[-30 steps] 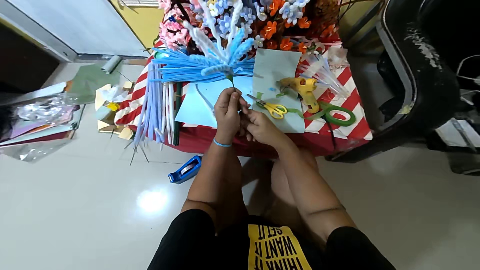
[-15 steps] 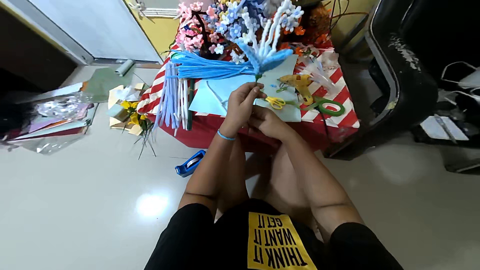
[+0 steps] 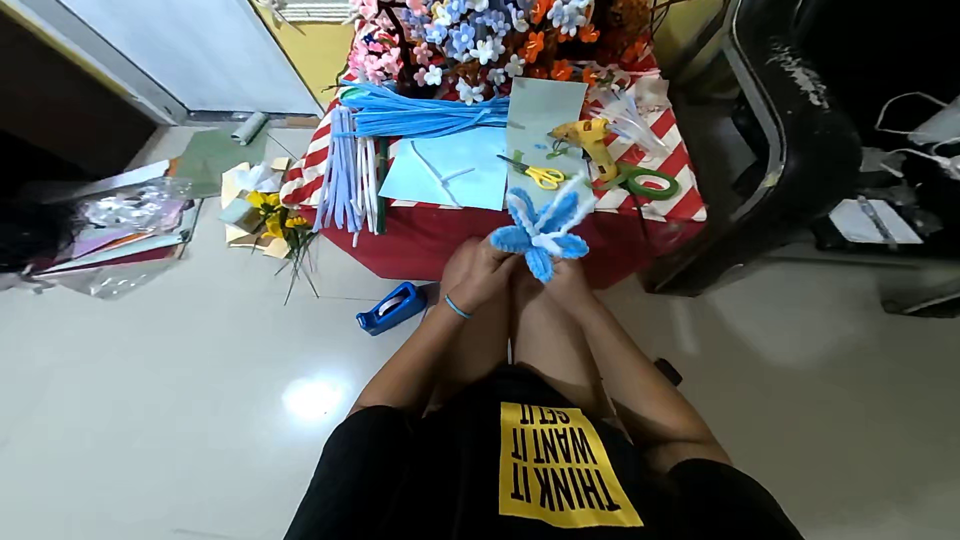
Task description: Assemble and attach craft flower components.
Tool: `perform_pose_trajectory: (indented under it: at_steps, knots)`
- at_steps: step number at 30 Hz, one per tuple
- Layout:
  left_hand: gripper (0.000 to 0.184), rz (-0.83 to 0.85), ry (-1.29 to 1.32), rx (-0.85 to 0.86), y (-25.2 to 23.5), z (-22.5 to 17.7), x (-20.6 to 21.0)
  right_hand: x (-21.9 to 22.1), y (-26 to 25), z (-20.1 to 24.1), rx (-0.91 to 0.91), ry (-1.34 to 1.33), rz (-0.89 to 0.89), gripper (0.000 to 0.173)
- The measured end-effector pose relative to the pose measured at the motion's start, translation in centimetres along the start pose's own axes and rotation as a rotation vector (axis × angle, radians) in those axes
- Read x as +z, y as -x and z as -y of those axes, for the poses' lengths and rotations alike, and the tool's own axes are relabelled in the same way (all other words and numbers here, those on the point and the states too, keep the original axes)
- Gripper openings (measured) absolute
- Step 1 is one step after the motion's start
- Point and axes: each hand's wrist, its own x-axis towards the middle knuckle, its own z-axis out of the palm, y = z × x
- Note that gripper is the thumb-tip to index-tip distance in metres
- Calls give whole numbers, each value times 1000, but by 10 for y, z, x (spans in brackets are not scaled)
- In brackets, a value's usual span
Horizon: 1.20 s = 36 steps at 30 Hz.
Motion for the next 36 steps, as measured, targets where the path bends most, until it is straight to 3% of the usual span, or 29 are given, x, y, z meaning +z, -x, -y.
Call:
perform_pose_trajectory:
  at_steps: [5, 13, 19, 29, 36]
  knots:
    - [17, 1, 76, -18, 10, 20, 5, 15, 7, -24, -157, -201, -77, 21]
    - [17, -65, -17, 7, 22, 25, 12, 17, 19, -10, -160, -433, -141, 18]
    - [14, -12, -44, 28, 25, 29, 13, 2, 24, -1, -276, -374, -171, 24]
    - [28, -73, 343, -131, 16, 6, 8, 7, 23, 13, -320, -447, -200, 22]
    - [25, -89, 446, -100, 16, 7, 9, -6, 22, 24, -292, -389, -200, 24]
